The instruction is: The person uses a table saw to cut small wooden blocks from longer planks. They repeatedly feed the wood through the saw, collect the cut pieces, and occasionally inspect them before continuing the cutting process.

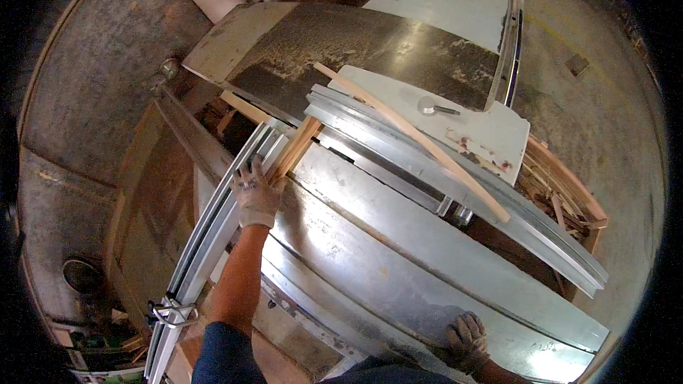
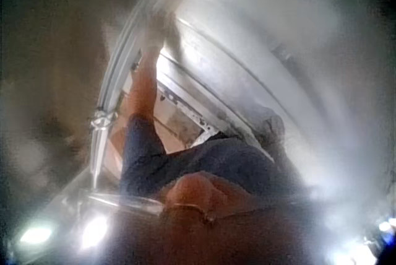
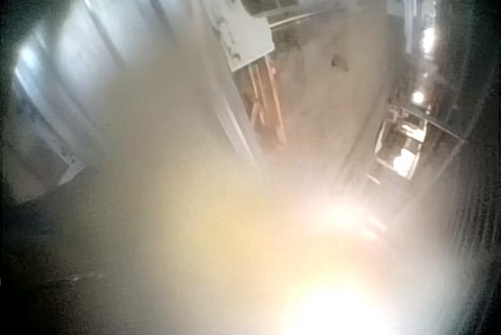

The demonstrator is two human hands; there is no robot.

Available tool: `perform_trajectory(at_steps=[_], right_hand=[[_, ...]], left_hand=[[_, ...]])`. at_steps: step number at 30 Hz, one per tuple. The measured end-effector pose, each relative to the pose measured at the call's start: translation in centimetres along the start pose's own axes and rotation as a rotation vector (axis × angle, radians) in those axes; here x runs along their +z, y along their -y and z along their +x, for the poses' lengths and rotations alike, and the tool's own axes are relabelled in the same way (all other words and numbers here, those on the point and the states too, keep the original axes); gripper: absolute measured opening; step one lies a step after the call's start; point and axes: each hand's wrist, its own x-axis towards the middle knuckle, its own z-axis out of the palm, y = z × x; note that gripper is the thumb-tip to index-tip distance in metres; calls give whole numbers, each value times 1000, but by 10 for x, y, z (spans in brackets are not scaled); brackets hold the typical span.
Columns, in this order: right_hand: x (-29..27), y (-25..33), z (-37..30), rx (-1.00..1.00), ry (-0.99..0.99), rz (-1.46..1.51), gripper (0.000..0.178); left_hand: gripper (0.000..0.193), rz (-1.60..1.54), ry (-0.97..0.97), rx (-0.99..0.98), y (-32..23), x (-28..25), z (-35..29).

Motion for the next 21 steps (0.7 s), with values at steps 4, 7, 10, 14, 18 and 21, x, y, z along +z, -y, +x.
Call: perform_trajectory(at_steps=[4,7,10,14,18,21], right_hand=[[3,-4,-9,31,72,3,49],[12,-10,-21,29,86,-20,43],[-6,0,-5,22,97,37,39],[0,-2,-10,25,91,8,39],[0,0,1,32,41,82,42],[7,-4,-4,21,12,57,44]], left_hand=[[94,81,342,-34,-5,-22,41],[98,109,437,-54,-14,-26,52],[101,52,408,-99,-8,-12,49],[103,-14,349,-146,-15,-5,52],[100,16,193,-104,3,24,45],[100,-7,203,-107,-2,24,50]])
